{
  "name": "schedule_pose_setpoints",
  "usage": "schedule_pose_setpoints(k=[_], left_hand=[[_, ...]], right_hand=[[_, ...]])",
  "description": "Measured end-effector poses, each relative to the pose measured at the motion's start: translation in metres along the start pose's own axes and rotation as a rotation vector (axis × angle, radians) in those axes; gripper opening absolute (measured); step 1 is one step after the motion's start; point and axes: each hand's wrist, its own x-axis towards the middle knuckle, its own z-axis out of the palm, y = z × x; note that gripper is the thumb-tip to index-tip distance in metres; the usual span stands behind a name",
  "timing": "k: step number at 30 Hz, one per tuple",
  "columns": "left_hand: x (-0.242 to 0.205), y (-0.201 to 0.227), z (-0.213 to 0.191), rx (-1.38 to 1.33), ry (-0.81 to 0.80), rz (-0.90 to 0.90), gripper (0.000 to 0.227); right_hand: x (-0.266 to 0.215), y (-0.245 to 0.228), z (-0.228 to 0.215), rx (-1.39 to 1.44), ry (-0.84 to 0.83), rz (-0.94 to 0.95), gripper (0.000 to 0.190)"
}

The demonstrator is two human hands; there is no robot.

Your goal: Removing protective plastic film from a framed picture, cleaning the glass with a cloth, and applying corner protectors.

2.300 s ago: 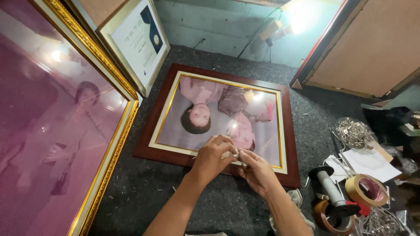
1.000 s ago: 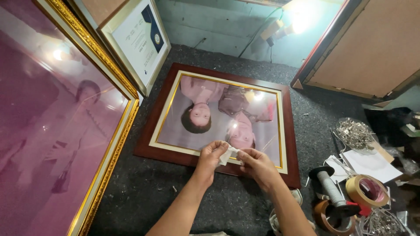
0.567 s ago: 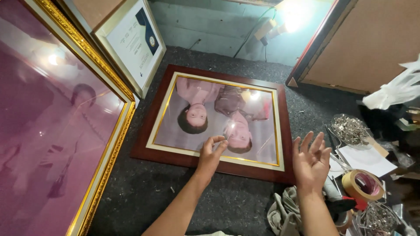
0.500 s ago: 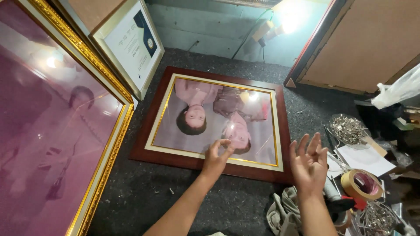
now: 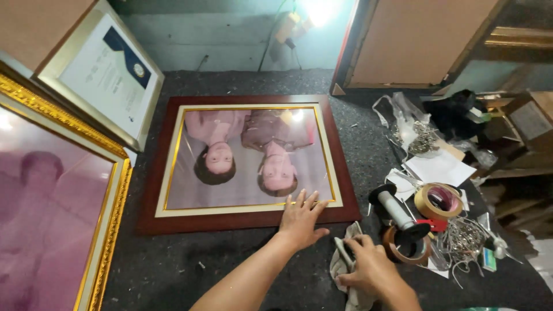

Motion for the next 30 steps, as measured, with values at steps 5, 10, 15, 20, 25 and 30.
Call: schedule_pose_setpoints(k=[5, 10, 15, 20, 25, 30], left_hand=[[-0.014, -0.011, 0.011, 0.216, 0.217, 0.135, 0.055], [-0.026, -0.012, -0.004, 0.125, 0.230, 0.140, 0.048], [-0.021, 0.008, -0.011, 0.034, 0.231, 0.010, 0.051], [-0.018, 0.017, -0.004, 0.081, 0.357, -0.048, 0.055], [-0.020, 0.022, -0.008, 0.150, 0.342, -0.073, 0.057], [-0.017, 0.022, -0.009, 0.131, 0.325, -0.082, 0.057]], right_hand=[[0.010, 0.016, 0.012, 0.407, 0.316, -0.061, 0.054], [0.020, 0.022, -0.002, 0.515, 0.826, -0.281, 0.048], [0.071, 0.003, 0.032, -0.062, 0.714, -0.249, 0.062], [0.092, -0.025, -0.009, -0.266, 0.520, -0.135, 0.061], [0.146, -0.026, -0.016, -0.270, 0.513, -0.184, 0.059], [0.112, -0.009, 0.011, -0.443, 0.619, -0.238, 0.059]])
